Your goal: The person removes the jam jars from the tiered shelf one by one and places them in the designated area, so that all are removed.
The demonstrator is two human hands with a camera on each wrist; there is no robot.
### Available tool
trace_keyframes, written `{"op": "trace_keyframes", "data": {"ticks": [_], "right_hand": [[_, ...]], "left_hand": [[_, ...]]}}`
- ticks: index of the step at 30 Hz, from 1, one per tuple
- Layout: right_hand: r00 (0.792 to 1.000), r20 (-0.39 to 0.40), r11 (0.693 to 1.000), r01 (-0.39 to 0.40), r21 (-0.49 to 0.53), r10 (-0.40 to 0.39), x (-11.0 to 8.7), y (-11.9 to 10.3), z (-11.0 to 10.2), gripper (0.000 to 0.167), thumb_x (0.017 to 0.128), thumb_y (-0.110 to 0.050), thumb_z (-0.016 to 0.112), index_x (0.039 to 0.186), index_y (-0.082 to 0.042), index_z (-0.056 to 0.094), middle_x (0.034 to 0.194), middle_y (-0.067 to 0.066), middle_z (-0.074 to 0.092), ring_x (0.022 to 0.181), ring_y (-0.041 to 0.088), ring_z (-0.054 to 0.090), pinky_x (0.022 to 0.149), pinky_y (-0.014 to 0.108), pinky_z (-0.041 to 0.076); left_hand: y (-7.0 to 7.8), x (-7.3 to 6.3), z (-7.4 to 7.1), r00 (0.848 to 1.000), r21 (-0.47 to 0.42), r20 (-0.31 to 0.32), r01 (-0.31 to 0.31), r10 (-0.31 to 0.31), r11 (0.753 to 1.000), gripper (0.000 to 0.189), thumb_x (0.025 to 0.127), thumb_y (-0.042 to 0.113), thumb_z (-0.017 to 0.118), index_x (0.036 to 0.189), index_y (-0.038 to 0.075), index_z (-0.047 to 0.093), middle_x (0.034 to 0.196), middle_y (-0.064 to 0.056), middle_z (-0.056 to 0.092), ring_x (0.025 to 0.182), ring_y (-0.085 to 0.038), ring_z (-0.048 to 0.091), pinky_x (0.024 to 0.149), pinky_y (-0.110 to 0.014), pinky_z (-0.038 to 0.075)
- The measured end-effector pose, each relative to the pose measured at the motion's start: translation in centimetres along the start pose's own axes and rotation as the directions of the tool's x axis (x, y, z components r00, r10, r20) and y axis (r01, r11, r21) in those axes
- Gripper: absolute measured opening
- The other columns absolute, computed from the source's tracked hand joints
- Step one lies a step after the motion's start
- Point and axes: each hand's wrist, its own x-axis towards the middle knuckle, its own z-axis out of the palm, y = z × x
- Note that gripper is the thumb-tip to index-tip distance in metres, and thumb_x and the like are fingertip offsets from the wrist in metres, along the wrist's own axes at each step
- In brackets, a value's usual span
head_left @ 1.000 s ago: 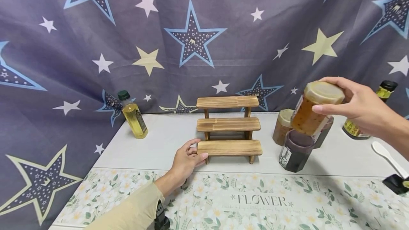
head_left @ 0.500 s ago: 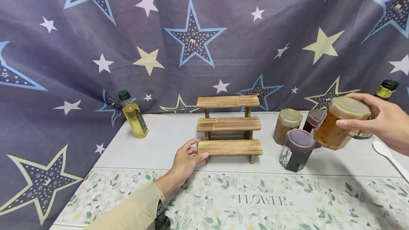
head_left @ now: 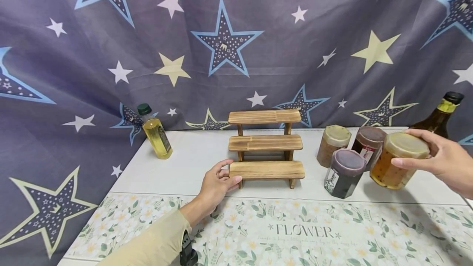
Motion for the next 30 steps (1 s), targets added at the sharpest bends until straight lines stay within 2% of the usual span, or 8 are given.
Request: {"op": "trace_keyframes", "data": {"ticks": [3, 9, 18, 22, 25, 27, 29, 30], "right_hand": [[1.000, 0.008, 1.000, -0.025, -0.019, 0.025, -0.3, 0.7, 0.7, 0.094, 0.085, -0.030, 0.076, 0.151, 0.003, 0.017, 0.127, 0.019, 0.042, 0.084, -0.015, 0.042, 0.060, 0.010, 0.048], [0.999, -0.005, 0.999, -0.032, -0.016, 0.032, -1.2, 2.2, 2.4, 0.090, 0.084, -0.030, 0.076, 0.149, 0.004, 0.024, 0.124, 0.017, 0.046, 0.087, -0.016, 0.038, 0.059, 0.008, 0.047], [0.998, 0.020, 0.998, -0.054, 0.021, 0.054, -1.9, 3.0, 3.9, 0.091, 0.084, -0.030, 0.077, 0.152, -0.006, 0.022, 0.132, 0.019, 0.040, 0.095, -0.015, 0.032, 0.063, 0.006, 0.046], [0.996, 0.049, 0.997, -0.071, 0.017, 0.070, -1.9, 2.8, 3.9, 0.094, 0.084, -0.032, 0.076, 0.154, -0.006, 0.018, 0.139, 0.026, 0.036, 0.116, 0.019, 0.044, 0.066, 0.013, 0.049], [0.994, 0.078, 0.997, -0.079, 0.023, 0.077, -1.8, 2.6, 3.8, 0.099, 0.085, -0.034, 0.075, 0.154, -0.005, 0.012, 0.143, 0.033, 0.030, 0.122, 0.053, 0.032, 0.074, 0.032, 0.056], [0.994, 0.087, 0.997, -0.069, 0.015, 0.068, -1.8, 2.8, 3.8, 0.099, 0.086, -0.034, 0.074, 0.154, -0.005, 0.009, 0.142, 0.034, 0.031, 0.120, 0.052, 0.035, 0.073, 0.033, 0.057], [0.993, 0.101, 0.998, -0.058, 0.015, 0.056, -1.9, 2.9, 3.8, 0.099, 0.086, -0.033, 0.073, 0.154, -0.003, 0.007, 0.139, 0.034, 0.032, 0.114, 0.033, 0.049, 0.073, 0.035, 0.058], [0.993, 0.105, 0.999, -0.051, 0.010, 0.050, -2.0, 2.9, 3.8, 0.099, 0.087, -0.033, 0.073, 0.154, -0.003, 0.007, 0.137, 0.033, 0.035, 0.108, 0.020, 0.052, 0.070, 0.030, 0.058]], "left_hand": [[0.0, 0.1, 0.0, 1.000, 0.000, 0.001, 0.004, -0.004, 1.000, 0.061, 0.085, 0.002, 0.071, 0.141, 0.008, 0.045, 0.102, -0.014, 0.065, 0.088, -0.022, 0.066, 0.083, -0.031, 0.061], [0.1, 0.1, 0.0, 1.000, 0.009, 0.002, 0.003, -0.003, 1.000, 0.061, 0.085, 0.003, 0.071, 0.140, 0.009, 0.046, 0.102, -0.013, 0.065, 0.087, -0.020, 0.066, 0.083, -0.031, 0.061], [0.1, -0.1, 0.1, 1.000, 0.002, 0.006, -0.002, 0.002, 1.000, 0.061, 0.086, 0.003, 0.071, 0.141, 0.008, 0.045, 0.104, -0.016, 0.064, 0.087, -0.022, 0.065, 0.085, -0.032, 0.060], [0.1, -0.1, 0.0, 1.000, 0.000, 0.011, -0.010, 0.010, 1.000, 0.062, 0.086, 0.003, 0.070, 0.142, 0.006, 0.043, 0.105, -0.016, 0.064, 0.090, -0.025, 0.066, 0.086, -0.034, 0.060], [0.1, -0.1, 0.0, 1.000, 0.000, 0.010, -0.011, 0.011, 1.000, 0.063, 0.086, 0.003, 0.070, 0.142, 0.006, 0.042, 0.105, -0.015, 0.064, 0.090, -0.025, 0.066, 0.086, -0.035, 0.060], [0.0, 0.0, 0.0, 1.000, -0.001, 0.011, -0.009, 0.009, 1.000, 0.062, 0.086, 0.003, 0.070, 0.142, 0.006, 0.043, 0.105, -0.015, 0.064, 0.091, -0.025, 0.066, 0.086, -0.034, 0.060], [0.0, 0.0, 0.0, 1.000, -0.004, 0.011, -0.004, 0.004, 1.000, 0.062, 0.086, 0.003, 0.070, 0.142, 0.006, 0.044, 0.104, -0.015, 0.064, 0.091, -0.026, 0.066, 0.086, -0.033, 0.060], [0.0, 0.0, -0.1, 1.000, -0.005, 0.011, 0.000, 0.000, 1.000, 0.062, 0.086, 0.003, 0.071, 0.141, 0.006, 0.044, 0.104, -0.015, 0.064, 0.090, -0.026, 0.066, 0.086, -0.033, 0.060]]}}
